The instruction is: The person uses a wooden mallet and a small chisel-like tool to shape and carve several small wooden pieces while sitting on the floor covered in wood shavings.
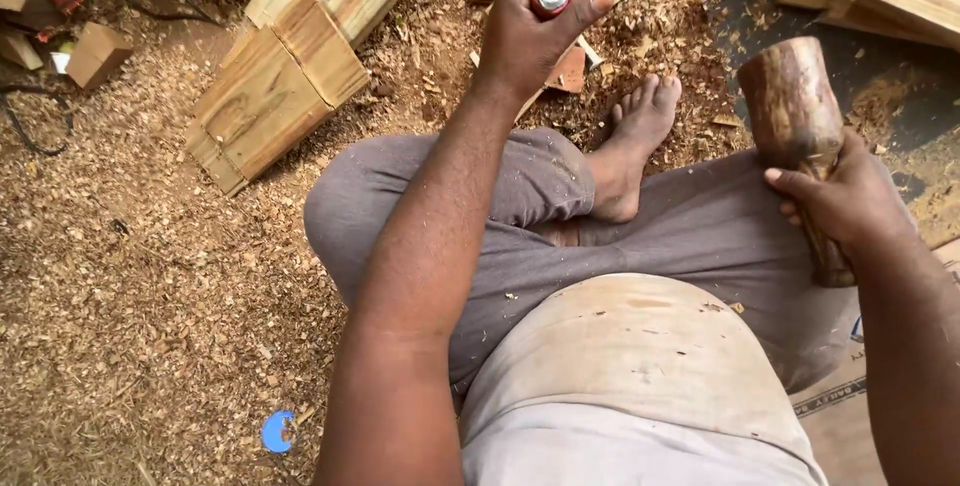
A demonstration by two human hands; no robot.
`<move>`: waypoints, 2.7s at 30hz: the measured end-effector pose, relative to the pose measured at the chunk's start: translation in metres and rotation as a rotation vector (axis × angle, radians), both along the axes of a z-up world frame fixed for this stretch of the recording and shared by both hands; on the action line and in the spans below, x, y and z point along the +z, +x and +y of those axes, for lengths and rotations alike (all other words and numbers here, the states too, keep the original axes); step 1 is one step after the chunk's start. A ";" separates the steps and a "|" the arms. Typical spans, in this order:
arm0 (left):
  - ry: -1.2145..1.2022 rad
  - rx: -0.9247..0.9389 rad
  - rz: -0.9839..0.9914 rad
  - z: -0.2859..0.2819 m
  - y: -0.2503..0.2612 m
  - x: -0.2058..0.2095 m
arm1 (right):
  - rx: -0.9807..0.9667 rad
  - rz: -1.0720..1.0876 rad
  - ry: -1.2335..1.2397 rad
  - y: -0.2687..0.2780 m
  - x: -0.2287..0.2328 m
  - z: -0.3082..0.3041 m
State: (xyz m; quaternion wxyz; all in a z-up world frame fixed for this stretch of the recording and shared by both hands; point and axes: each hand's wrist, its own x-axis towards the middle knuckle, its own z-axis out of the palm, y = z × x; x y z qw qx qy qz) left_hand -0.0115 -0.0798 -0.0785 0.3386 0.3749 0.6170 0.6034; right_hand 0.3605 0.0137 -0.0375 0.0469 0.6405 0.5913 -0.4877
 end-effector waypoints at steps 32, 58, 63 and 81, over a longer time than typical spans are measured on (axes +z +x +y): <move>-0.160 0.030 0.076 -0.014 -0.012 0.004 | 0.266 0.701 0.696 -0.046 0.064 -0.033; -0.097 0.074 -0.058 -0.027 0.016 -0.037 | 0.751 0.298 0.693 -0.160 0.172 -0.036; 0.038 0.066 -0.147 -0.024 0.019 -0.049 | 0.750 0.410 1.154 -0.142 0.140 -0.037; -0.125 0.078 -0.203 -0.034 -0.003 -0.086 | 0.535 1.017 0.879 -0.178 0.169 -0.069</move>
